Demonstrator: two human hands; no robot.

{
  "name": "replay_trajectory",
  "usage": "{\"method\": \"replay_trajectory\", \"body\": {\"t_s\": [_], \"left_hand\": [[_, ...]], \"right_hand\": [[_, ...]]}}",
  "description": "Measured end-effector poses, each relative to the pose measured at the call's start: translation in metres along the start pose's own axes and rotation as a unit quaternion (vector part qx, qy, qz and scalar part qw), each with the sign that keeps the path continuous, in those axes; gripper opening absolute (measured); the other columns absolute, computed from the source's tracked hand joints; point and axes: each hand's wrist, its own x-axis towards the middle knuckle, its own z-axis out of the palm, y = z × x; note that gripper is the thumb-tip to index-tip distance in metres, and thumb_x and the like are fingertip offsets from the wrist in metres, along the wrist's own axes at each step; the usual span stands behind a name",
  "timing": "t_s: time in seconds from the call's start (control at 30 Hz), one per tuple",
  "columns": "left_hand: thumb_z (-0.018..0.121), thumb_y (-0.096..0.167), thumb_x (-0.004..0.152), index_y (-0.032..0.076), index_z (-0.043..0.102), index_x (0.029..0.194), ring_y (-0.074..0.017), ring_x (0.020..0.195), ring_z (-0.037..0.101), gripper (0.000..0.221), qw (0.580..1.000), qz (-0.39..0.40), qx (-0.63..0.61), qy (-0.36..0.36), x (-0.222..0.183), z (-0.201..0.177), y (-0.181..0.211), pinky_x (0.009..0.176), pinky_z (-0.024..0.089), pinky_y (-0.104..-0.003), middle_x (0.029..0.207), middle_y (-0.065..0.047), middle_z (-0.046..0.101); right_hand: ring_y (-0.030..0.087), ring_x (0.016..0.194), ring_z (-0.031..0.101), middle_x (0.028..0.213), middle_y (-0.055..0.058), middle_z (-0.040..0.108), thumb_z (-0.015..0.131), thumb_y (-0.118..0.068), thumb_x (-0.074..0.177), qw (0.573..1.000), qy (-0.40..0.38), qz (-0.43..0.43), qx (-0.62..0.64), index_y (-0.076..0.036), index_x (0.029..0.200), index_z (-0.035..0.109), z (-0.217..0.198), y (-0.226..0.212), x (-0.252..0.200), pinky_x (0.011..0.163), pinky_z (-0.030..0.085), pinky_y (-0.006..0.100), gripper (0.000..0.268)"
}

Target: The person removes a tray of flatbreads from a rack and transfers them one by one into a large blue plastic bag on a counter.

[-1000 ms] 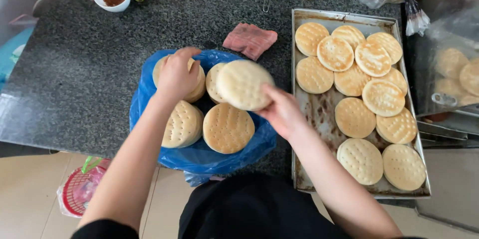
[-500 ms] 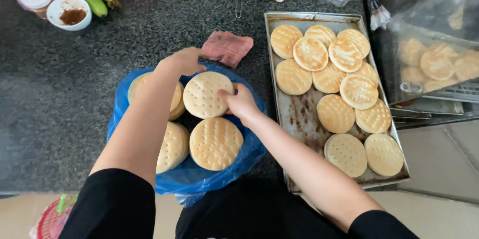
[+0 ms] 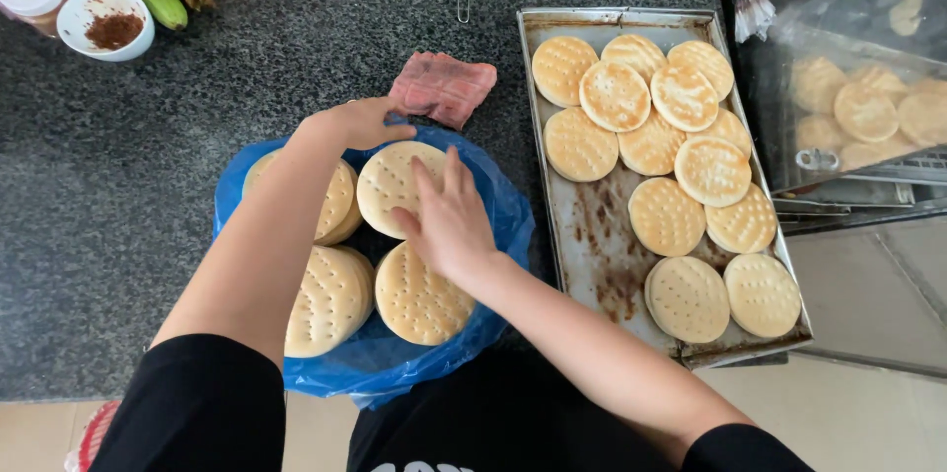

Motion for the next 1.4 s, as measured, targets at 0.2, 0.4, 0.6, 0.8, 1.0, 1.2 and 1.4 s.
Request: {"method": "replay_trajectory", "body": {"t_s": [0.2, 0.4, 0.6, 0.8, 1.0, 1.2, 1.4], "left_hand": [[0.076, 0.043, 0.086, 0.016, 0.075, 0.114, -0.0333, 0.108, 0.066, 0.039, 0.996, -0.017, 0.080, 0.030, -0.021, -0.019, 0.019, 0.093, 0.052, -0.046, 0.118, -0.013, 0.070], [0.071, 0.036, 0.092, 0.015, 0.078, 0.102, -0.0351, 0.088, 0.071, 0.024, 0.987, 0.003, 0.031, 0.156, -0.069, -0.062, 0.074, 0.079, 0.056, -0.048, 0.094, -0.013, 0.075], [0.070, 0.028, 0.093, 0.012, 0.077, 0.102, -0.0360, 0.091, 0.070, 0.019, 0.970, 0.066, 0.021, 0.234, -0.103, -0.052, 0.095, 0.081, 0.055, -0.049, 0.097, -0.014, 0.074], [0.071, 0.019, 0.091, 0.009, 0.069, 0.120, -0.0369, 0.118, 0.063, 0.031, 0.927, 0.149, 0.036, 0.342, -0.144, -0.024, 0.143, 0.098, 0.048, -0.051, 0.126, -0.015, 0.067], [0.070, 0.027, 0.092, 0.009, 0.061, 0.131, -0.0393, 0.136, 0.049, 0.044, 0.937, 0.128, 0.054, 0.320, -0.163, 0.045, 0.160, 0.112, 0.037, -0.054, 0.144, -0.019, 0.055], [0.062, 0.036, 0.097, 0.007, 0.049, 0.148, -0.0431, 0.150, 0.032, 0.061, 0.938, 0.071, 0.078, 0.329, -0.145, 0.084, 0.160, 0.122, 0.021, -0.059, 0.160, -0.024, 0.038], [0.056, 0.042, 0.098, 0.002, 0.040, 0.155, -0.0418, 0.153, 0.027, 0.071, 0.932, 0.036, 0.133, 0.336, -0.135, 0.098, 0.149, 0.124, 0.017, -0.057, 0.164, -0.023, 0.034]], "right_hand": [[0.042, 0.151, 0.025, 0.162, 0.024, 0.027, 0.055, -0.035, 0.100, 0.993, -0.018, -0.103, -0.062, -0.015, 0.155, 0.040, 0.030, 0.007, 0.008, 0.121, 0.021, 0.055, 0.060], [0.036, 0.155, 0.020, 0.167, 0.016, 0.024, 0.047, -0.039, 0.105, 0.987, -0.011, -0.132, -0.087, -0.018, 0.158, 0.036, 0.050, 0.017, 0.007, 0.123, 0.019, 0.055, 0.058], [0.034, 0.156, 0.019, 0.168, 0.016, 0.022, 0.047, -0.038, 0.103, 0.986, 0.008, -0.136, -0.091, -0.018, 0.159, 0.035, 0.049, 0.013, 0.008, 0.123, 0.018, 0.055, 0.060], [0.031, 0.149, 0.039, 0.157, 0.019, 0.044, 0.058, -0.013, 0.102, 0.953, 0.055, -0.146, 0.261, -0.010, 0.145, 0.053, 0.033, 0.052, -0.005, 0.120, 0.035, 0.047, 0.044], [0.020, 0.110, 0.068, 0.124, 0.010, 0.071, 0.055, 0.001, 0.101, 0.859, 0.273, 0.033, 0.432, -0.002, 0.118, 0.066, -0.014, 0.188, -0.037, 0.094, 0.055, 0.032, 0.020], [0.038, 0.129, 0.049, 0.138, 0.027, 0.053, 0.077, -0.024, 0.086, 0.933, 0.332, 0.140, -0.011, 0.005, 0.136, 0.053, -0.072, 0.366, -0.058, 0.108, 0.042, 0.046, 0.062], [0.048, 0.134, 0.044, 0.143, 0.031, 0.048, 0.080, -0.048, 0.082, 0.953, 0.161, 0.123, -0.225, 0.003, 0.136, 0.052, -0.117, 0.426, -0.049, 0.107, 0.041, 0.053, 0.080]]}}
